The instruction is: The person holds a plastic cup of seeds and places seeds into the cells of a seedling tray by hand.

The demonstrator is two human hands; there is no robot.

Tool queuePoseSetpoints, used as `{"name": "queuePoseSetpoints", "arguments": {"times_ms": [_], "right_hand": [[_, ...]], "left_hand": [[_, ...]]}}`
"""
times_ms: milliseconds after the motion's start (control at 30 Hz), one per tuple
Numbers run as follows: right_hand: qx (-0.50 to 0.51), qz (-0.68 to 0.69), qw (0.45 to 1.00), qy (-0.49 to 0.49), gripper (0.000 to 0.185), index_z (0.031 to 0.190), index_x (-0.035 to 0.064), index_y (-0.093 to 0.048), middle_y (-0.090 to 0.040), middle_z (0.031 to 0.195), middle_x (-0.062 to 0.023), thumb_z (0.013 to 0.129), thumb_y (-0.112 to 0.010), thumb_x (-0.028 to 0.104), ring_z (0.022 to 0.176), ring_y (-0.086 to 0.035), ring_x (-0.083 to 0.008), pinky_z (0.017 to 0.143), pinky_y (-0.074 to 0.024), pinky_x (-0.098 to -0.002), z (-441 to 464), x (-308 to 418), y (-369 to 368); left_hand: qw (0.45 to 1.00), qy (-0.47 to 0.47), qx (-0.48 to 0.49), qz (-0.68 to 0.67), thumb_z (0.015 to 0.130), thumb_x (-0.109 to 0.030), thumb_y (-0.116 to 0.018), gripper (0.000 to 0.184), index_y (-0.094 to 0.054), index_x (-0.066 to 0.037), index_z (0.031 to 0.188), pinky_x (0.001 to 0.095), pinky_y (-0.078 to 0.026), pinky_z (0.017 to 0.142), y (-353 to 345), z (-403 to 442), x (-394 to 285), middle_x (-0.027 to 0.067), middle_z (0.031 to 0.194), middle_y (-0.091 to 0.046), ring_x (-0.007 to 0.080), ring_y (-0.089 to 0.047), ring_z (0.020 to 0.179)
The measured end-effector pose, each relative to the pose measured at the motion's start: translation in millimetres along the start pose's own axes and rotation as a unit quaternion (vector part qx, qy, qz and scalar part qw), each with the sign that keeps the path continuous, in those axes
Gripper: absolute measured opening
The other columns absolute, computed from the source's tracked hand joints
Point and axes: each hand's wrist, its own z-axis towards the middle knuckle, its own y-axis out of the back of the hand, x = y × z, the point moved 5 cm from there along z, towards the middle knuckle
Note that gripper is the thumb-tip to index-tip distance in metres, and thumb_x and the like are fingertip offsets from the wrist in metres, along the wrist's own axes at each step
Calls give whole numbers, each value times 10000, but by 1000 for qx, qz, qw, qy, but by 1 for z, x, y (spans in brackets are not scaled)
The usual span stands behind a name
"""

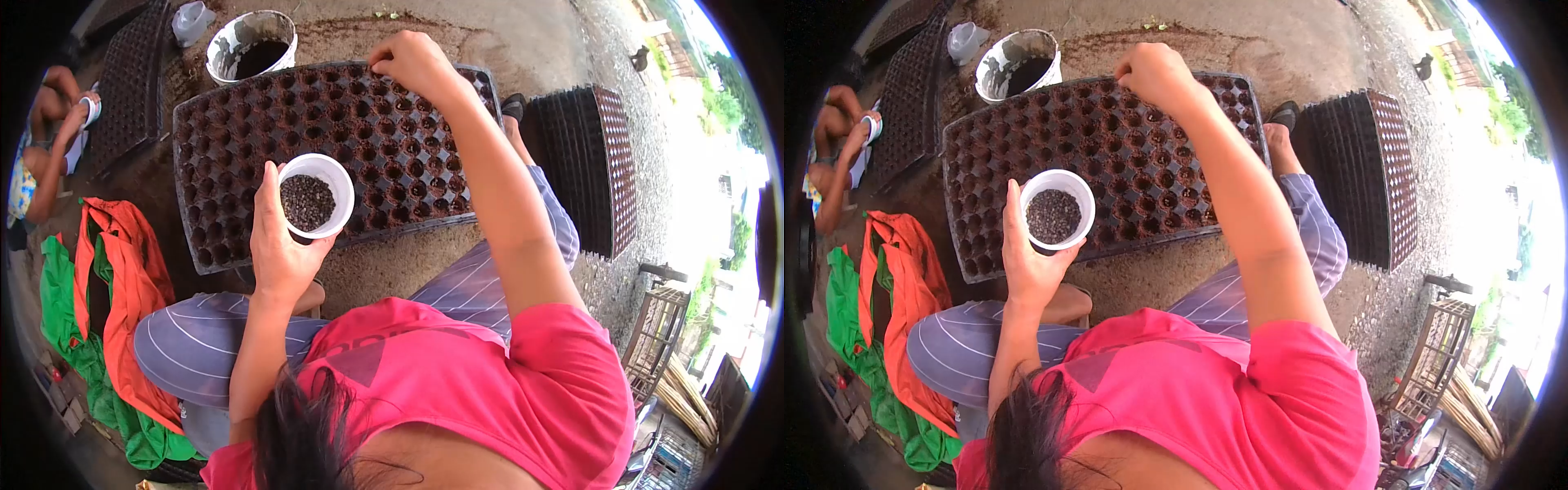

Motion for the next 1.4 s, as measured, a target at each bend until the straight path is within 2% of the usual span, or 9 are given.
{"name": "queuePoseSetpoints", "arguments": {"times_ms": [267, 600, 800, 867, 933, 1000, 1067, 1133, 1400], "right_hand": [[68, -35, 997, -32, 231, 1061, 109, -793, -766, 876, -128, 835, -749, 132, 821, -742, -268, 791, -579, -386, 18, -25, -20], [65, -11, 997, -25, 209, 1011, 62, -775, -760, 833, -120, 807, -734, 86, 765, -741, -229, 757, -585, -356, 17, -21, -16], [152, 65, 984, -69, 219, 1002, 68, -782, -762, 840, -110, 791, -766, 127, 744, -740, -201, 711, -584, -334, -1, -6, -16], [52, -8, 999, 0, 236, 1023, 70, -780, -761, 835, -105, 802, -765, 153, 723, -733, -181, 687, -580, -323, -10, 10, 7], [56, 93, 994, 22, 226, 1022, 85, -780, -759, 829, -100, 810, -753, 159, 712, -733, -208, 690, -581, -344, -27, 55, 17], [176, 155, 970, 66, 173, 960, 102, -781, -748, 800, -103, 797, -731, 126, 725, -736, -257, 680, -579, -381, -57, 122, 21], [205, -28, 948, 244, 129, 885, 57, -758, -728, 756, -127, 771, -715, 99, 741, -737, -301, 643, -577, -399, -86, 158, -10], [195, -66, 948, 243, 149, 838, 7, -742, -736, 808, -173, 778, -691, 133, 763, -747, -325, 653, -592, -413, -102, 175, -22], [103, 8, 964, 244, 135, 846, 24, -741, -730, 805, -167, 745, -695, 101, 785, -741, -323, 703, -591, -418, -108, 169, -29]], "left_hand": [[1000, -2, -2, -11, 639, -47, -908, 1131, -269, 9, 1570, 462, -485, 1058, 0, 4, 2, 237, 1388, -558, 399, -581, 1248], [1000, 6, 8, -17, 618, -36, -923, 1184, -245, 5, 1588, 436, -454, 1088, -1, 1, 7, 217, 1418, -522, 362, -564, 1282], [1000, -3, 8, -4, 633, -44, -919, 1164, -252, 4, 1585, 438, -457, 1081, 0, 2, 5, 215, 1407, -526, 365, -564, 1277], [1000, -3, 6, -9, 632, -49, -923, 1162, -257, 1, 1584, 439, -459, 1078, -1, 2, 5, 214, 1407, -526, 365, -564, 1276], [1000, -3, 8, -6, 633, -59, -926, 1162, -259, 1, 1583, 441, -460, 1076, -3, 1, 7, 213, 1405, -528, 365, -565, 1276], [1000, -4, 12, -3, 633, -68, -929, 1162, -261, 0, 1582, 442, -462, 1074, -6, 0, 4, 211, 1403, -530, 365, -565, 1275], [1000, -12, 13, 6, 638, -64, -915, 1128, -277, -7, 1566, 470, -482, 1057, -9, 2, -5, 236, 1384, -560, 408, -580, 1245], [1000, -20, 11, -9, 637, -57, -907, 1124, -277, -17, 1567, 471, -480, 1060, -10, 2, -6, 230, 1396, -554, 414, -573, 1254], [1000, -13, 13, -8, 632, -37, -901, 1128, -272, -12, 1569, 476, -486, 1045, -9, 1, -4, 238, 1376, -554, 421, -579, 1236]]}}
